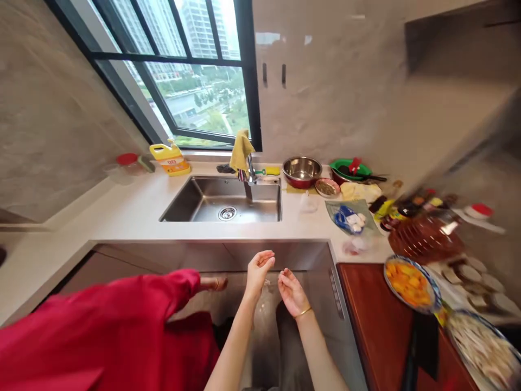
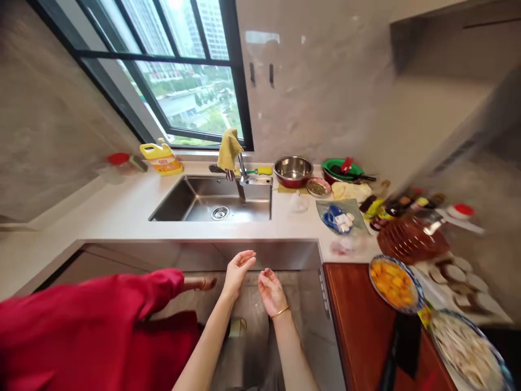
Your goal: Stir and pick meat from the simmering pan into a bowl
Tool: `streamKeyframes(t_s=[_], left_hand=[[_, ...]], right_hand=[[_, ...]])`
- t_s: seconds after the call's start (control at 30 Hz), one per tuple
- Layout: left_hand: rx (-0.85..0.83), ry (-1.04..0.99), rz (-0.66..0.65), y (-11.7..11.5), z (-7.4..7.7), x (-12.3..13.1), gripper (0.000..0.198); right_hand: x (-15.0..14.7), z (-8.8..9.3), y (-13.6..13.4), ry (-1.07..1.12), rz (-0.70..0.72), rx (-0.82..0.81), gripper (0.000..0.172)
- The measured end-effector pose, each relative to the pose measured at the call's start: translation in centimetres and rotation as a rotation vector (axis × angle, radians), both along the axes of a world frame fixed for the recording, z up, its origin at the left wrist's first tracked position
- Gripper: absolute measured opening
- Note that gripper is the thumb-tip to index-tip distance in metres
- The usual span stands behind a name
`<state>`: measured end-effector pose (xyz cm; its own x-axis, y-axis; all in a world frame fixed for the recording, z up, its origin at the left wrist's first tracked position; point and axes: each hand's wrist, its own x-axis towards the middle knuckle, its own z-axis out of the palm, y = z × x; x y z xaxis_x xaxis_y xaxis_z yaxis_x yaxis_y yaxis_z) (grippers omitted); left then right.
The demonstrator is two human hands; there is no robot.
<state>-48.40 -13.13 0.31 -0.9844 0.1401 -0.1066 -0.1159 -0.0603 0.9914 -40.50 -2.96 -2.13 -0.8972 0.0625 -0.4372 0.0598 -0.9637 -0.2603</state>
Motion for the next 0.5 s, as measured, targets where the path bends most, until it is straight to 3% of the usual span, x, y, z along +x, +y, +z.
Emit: streamKeyframes(t_s=[0.17, 0.3, 0.4, 0.5], left_hand=[[-0.147, 0.061, 0.087, 2.1, -0.2, -17.7, 0.037], [-0.271, 0.136, 0.141, 3.8, -1.1, -30.8, 0.038], [-0.331, 0.207, 0.133, 5.2, -2.2, -39.3, 0.045], [-0.360, 0.279, 0.069, 6.3, -3.6, -46.0, 0.048]], right_hand=[[-12.9, 0.9, 2.4, -0.150, 0.071, 0.000, 0.024], [-21.4, 1.4, 3.3, -0.210, 0.074, 0.023, 0.022], [-26.3, 0.9, 3.5, -0.187, 0.048, 0.045, 0.020], [-30.8, 0.0, 3.2, -0.161, -0.004, 0.068, 0.019]])
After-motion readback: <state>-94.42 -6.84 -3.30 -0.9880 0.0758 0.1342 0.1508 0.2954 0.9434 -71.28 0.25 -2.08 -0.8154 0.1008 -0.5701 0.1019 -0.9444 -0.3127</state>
